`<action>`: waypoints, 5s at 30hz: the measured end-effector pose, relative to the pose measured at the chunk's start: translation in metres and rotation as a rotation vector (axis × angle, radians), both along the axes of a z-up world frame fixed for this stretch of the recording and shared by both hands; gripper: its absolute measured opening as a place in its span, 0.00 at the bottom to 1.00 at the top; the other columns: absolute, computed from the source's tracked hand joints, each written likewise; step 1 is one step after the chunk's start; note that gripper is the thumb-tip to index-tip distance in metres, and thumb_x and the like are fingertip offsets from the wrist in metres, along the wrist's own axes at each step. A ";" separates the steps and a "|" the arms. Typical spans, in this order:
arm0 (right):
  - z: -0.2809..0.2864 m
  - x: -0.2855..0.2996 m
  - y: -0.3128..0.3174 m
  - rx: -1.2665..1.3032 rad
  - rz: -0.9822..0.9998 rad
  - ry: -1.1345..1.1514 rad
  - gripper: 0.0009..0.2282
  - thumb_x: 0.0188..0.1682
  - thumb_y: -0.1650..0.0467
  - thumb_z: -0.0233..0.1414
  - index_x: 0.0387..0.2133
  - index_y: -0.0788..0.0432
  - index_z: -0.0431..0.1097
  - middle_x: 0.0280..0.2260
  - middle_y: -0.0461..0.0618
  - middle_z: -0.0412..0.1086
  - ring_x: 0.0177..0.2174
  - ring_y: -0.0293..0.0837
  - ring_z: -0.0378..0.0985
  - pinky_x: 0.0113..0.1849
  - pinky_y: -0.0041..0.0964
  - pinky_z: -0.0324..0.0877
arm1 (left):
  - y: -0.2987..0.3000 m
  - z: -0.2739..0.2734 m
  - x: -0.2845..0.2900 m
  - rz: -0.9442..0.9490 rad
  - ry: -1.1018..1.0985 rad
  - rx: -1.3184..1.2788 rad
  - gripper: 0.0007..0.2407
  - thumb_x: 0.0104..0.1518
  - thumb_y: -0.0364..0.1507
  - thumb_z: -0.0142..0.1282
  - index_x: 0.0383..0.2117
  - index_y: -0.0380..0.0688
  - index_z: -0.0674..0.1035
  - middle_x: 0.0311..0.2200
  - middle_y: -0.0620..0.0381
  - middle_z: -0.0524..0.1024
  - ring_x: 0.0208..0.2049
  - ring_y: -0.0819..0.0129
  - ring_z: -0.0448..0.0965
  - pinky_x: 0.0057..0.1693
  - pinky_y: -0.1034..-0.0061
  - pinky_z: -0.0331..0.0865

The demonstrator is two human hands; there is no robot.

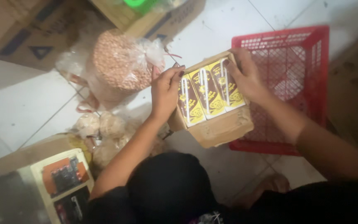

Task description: The person opens a cardboard box by hand and transfers milk cartons into a red plastic crate on the floor.

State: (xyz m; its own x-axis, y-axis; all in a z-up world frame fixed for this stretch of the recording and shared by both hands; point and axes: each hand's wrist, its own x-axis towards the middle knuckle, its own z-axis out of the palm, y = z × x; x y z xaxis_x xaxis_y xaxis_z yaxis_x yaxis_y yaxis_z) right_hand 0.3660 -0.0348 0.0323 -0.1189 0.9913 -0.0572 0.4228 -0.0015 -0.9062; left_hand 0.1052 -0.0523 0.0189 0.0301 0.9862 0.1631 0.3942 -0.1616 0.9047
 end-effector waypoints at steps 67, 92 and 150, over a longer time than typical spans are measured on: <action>0.013 0.017 0.040 0.096 0.154 -0.447 0.33 0.60 0.61 0.49 0.70 0.66 0.40 0.67 0.69 0.53 0.64 0.64 0.55 0.58 0.66 0.39 | 0.022 -0.043 0.048 0.123 -0.472 0.063 0.26 0.71 0.22 0.42 0.74 0.37 0.50 0.72 0.43 0.58 0.72 0.58 0.59 0.75 0.68 0.53; 0.023 -0.020 0.070 -0.205 0.001 -0.473 0.14 0.55 0.62 0.46 0.42 0.59 0.71 0.37 0.58 0.78 0.38 0.54 0.83 0.47 0.50 0.69 | 0.056 -0.066 0.011 0.049 -0.369 -0.228 0.13 0.69 0.32 0.47 0.54 0.37 0.73 0.45 0.52 0.79 0.45 0.70 0.76 0.52 0.74 0.70; -0.039 0.049 0.017 0.032 0.111 0.142 0.07 0.54 0.71 0.51 0.35 0.65 0.72 0.27 0.43 0.72 0.28 0.32 0.71 0.29 0.30 0.67 | 0.056 0.045 0.072 -0.326 0.770 0.196 0.25 0.69 0.41 0.45 0.68 0.41 0.64 0.70 0.44 0.58 0.73 0.51 0.48 0.74 0.47 0.31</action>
